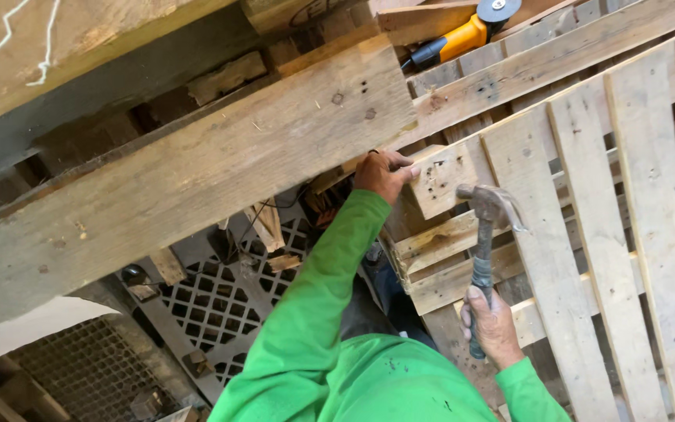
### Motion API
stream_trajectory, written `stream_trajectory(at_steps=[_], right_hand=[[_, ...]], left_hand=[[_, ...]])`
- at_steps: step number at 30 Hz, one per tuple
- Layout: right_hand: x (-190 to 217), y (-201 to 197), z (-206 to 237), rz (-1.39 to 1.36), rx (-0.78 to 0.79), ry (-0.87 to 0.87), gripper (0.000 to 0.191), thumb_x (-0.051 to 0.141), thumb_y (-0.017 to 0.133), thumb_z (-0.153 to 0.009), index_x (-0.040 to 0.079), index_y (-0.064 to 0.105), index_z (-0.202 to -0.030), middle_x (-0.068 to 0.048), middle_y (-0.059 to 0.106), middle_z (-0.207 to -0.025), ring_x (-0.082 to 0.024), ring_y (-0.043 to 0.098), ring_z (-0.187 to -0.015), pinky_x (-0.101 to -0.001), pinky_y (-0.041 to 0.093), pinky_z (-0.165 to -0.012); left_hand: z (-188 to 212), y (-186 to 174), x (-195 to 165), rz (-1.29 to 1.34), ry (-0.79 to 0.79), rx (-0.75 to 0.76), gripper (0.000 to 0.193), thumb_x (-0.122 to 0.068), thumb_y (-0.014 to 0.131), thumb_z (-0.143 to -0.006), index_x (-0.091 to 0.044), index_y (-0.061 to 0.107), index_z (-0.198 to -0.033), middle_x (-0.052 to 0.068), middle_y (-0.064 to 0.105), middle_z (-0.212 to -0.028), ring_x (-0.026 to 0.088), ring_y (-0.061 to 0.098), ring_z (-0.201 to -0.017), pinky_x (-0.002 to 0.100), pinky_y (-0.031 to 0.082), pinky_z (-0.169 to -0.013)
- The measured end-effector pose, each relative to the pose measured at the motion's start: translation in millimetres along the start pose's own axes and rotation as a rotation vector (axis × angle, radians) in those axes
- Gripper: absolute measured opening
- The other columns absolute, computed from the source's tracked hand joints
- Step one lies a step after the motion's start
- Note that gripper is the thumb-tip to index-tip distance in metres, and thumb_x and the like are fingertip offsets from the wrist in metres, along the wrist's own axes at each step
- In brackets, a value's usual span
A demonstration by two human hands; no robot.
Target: The person uses a hammer to pry apart wooden pallets, removing small blocks and planks one at a time. They repeatedly strike and lever the wood to separate components, then set the pieces aside in a pile.
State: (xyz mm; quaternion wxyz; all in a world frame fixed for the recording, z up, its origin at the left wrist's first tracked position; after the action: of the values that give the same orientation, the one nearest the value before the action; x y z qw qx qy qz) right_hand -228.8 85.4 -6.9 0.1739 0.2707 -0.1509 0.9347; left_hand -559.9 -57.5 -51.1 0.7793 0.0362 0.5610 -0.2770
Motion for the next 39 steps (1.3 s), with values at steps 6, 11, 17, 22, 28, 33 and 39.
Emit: stream_trajectory(at_steps=[6,11,17,22,28,33,39], right_hand=[[6,-3,-9,0.076,0.051,-0.001,0.034,0.038,0.064,-0.095,0.004,0.057,-0.091,-0.006,0.054,-0.060,-0.016,0.053,-0.045,-0.0311,0.043,-0.043],[37,5,12,0.057,0.027,-0.064,0.034,0.034,0.065,-0.096,0.002,0.056,-0.088,-0.005,0.053,-0.059,-0.015,0.051,-0.046,-0.0314,0.041,-0.042],[164,-13,97,-0.282,0.145,-0.607,0.033,0.034,0.063,-0.097,0.001,0.058,-0.103,-0.007,0.056,-0.070,-0.018,0.055,-0.055,-0.0330,0.049,-0.048],[219,-11,105,-0.361,0.174,-1.226,0.036,0.046,0.056,-0.104,0.010,0.054,-0.099,-0.003,0.058,-0.071,-0.015,0.059,-0.058,-0.0334,0.054,-0.054],[162,12,18,0.119,0.058,-0.200,0.033,0.034,0.065,-0.098,0.006,0.053,-0.085,-0.005,0.050,-0.061,-0.014,0.049,-0.047,-0.0318,0.042,-0.042],[216,-36,58,-0.293,-0.095,-1.023,0.028,0.033,0.059,-0.102,0.007,0.053,-0.097,-0.009,0.057,-0.070,-0.017,0.058,-0.057,-0.0334,0.056,-0.056],[141,10,-6,0.186,0.056,-0.435,0.026,0.034,0.064,-0.096,0.009,0.067,-0.101,-0.001,0.059,-0.064,-0.013,0.054,-0.051,-0.0302,0.045,-0.045]], left_hand=[[-24,-2,-10,-0.116,-0.317,-0.234,0.035,-0.042,0.067,-0.088,-0.012,0.079,-0.101,0.017,0.078,-0.103,0.031,0.073,-0.089,0.044,0.058,-0.082],[-3,3,-19,-0.023,-0.543,-0.645,0.025,-0.025,0.060,-0.093,-0.009,0.076,-0.105,0.022,0.074,-0.104,0.037,0.073,-0.096,0.046,0.058,-0.089],[16,-4,-30,0.104,-0.536,-0.992,0.016,-0.019,0.058,-0.094,-0.010,0.061,-0.107,0.022,0.061,-0.116,0.041,0.062,-0.103,0.052,0.048,-0.090],[11,-3,-22,0.136,-0.636,-1.010,0.017,-0.016,0.053,-0.098,-0.012,0.061,-0.112,0.020,0.059,-0.120,0.039,0.063,-0.105,0.049,0.050,-0.090],[8,-10,-28,0.140,-0.453,-0.945,0.027,-0.016,0.055,-0.099,-0.004,0.059,-0.122,0.026,0.064,-0.123,0.042,0.066,-0.111,0.046,0.051,-0.099],[9,-18,-37,0.060,-0.477,-0.928,0.034,-0.011,0.053,-0.093,-0.001,0.060,-0.125,0.027,0.069,-0.118,0.044,0.067,-0.108,0.048,0.052,-0.095],[16,-14,-31,0.253,-0.644,-1.063,0.028,-0.018,0.049,-0.103,0.004,0.060,-0.115,0.025,0.071,-0.105,0.043,0.069,-0.100,0.053,0.051,-0.084]])
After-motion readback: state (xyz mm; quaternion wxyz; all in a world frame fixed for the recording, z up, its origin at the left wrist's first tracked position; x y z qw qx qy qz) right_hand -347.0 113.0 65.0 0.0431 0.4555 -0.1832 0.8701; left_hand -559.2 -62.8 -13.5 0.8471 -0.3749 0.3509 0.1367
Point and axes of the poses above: each hand's wrist, its own z-axis away from the middle knuckle, its own y-axis out of the palm, x = y × z, the point moved 7 cm from there along -z, towards the middle knuckle
